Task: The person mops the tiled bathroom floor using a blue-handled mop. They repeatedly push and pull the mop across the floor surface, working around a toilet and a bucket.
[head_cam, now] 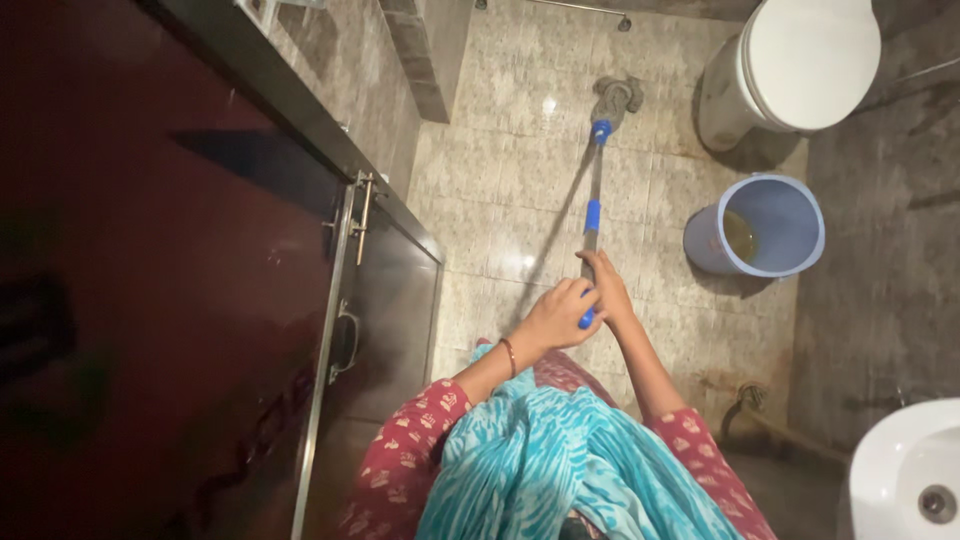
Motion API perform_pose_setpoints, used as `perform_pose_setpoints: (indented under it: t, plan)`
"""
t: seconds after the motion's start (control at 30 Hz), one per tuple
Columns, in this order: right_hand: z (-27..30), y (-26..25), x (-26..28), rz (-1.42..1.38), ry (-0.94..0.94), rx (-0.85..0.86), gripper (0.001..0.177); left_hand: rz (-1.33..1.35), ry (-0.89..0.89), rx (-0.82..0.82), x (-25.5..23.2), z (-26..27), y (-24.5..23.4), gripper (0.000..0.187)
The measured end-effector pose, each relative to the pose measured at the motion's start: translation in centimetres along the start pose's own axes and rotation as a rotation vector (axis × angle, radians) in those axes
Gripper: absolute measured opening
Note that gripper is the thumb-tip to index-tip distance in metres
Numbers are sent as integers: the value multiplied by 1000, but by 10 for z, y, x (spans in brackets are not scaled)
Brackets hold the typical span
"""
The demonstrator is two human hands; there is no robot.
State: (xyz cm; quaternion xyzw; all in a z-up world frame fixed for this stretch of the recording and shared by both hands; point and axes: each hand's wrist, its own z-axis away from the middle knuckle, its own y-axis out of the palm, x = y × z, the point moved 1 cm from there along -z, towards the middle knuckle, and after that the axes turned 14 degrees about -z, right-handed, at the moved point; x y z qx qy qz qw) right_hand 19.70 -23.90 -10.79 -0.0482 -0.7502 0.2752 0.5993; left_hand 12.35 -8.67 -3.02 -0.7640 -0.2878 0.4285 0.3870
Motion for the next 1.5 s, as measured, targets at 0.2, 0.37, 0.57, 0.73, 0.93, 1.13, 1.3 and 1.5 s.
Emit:
perform_pose_setpoints:
  t: [0.2, 0.37, 0.57, 0.73, 0.93, 1.13, 1.3, 1.5]
  plan:
    - [81, 14, 69, -60, -39, -43, 48, 0, 85, -133, -29, 37, -45, 25]
    - [137, 24, 117, -199, 2, -132, 35, 208, 233, -216, -57, 72, -71, 18]
    - [150, 50, 151, -175, 35, -232, 20, 474, 192, -105, -64, 103, -65, 19]
    - [135, 43, 156, -119, -127, -169, 16, 535, 152, -168, -56, 93, -58, 12]
    - [103, 20, 141, -96, -82, -120, 17, 530, 148, -164, -47, 60, -41, 12]
    - [58, -5, 78, -18, -111, -93, 16, 465, 135, -161, -30, 10, -1, 12]
    - [0, -27, 18, 75, -209, 18, 25, 404, 123, -257, 2, -43, 34, 11]
    - [-56, -44, -24, 48, -279, -38, 25, 400, 84, -178, 29, -98, 55, 9]
